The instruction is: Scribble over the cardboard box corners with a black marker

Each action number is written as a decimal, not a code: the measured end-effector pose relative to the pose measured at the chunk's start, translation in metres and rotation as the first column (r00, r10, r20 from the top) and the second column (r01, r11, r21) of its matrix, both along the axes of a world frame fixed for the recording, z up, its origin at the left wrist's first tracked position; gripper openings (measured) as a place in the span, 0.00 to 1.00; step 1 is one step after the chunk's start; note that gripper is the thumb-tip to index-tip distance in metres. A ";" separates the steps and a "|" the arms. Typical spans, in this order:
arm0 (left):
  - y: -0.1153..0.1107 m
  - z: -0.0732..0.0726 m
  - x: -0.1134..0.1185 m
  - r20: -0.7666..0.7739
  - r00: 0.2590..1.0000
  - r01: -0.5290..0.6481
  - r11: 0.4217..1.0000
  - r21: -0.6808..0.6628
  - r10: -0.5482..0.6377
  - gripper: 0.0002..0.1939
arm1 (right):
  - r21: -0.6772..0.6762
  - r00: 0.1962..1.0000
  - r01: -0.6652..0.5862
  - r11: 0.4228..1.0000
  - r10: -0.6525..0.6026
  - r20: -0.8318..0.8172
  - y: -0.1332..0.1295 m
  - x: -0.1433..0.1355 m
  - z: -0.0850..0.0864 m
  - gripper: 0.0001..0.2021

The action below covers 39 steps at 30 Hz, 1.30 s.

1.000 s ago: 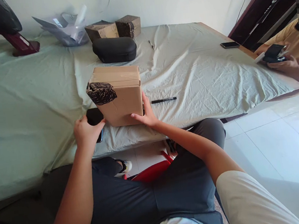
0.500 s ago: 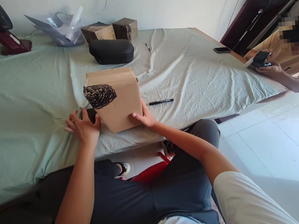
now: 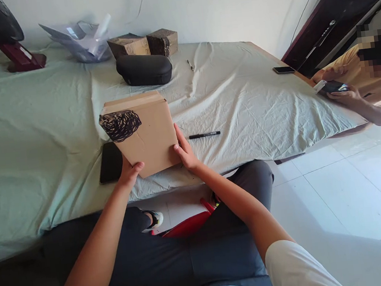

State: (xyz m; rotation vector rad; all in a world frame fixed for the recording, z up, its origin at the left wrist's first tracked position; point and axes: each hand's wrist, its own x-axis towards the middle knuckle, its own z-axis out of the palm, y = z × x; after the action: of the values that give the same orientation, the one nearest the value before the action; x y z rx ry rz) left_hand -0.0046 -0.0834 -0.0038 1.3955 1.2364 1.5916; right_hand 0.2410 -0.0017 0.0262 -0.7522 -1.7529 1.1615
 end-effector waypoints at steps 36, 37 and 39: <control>-0.007 0.012 0.002 0.000 0.999 -0.033 0.999 -0.030 0.033 0.63 | 0.355 0.423 0.288 0.889 -0.451 0.786 0.039 0.074 0.028 0.25; -0.007 0.013 0.002 0.001 0.999 -0.034 0.999 -0.028 0.034 0.63 | 0.359 0.426 0.290 0.887 -0.456 0.781 0.039 0.074 0.027 0.25; -0.007 0.013 0.002 0.006 0.999 -0.037 0.999 -0.025 0.037 0.65 | 0.364 0.438 0.291 0.885 -0.462 0.771 0.039 0.074 0.025 0.26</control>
State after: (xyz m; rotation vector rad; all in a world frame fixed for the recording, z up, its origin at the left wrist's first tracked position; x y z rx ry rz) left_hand -0.0022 -0.0901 0.0091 1.3586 1.2804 1.5990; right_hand 0.3145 0.0375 0.0509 -1.7077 -2.2249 0.2518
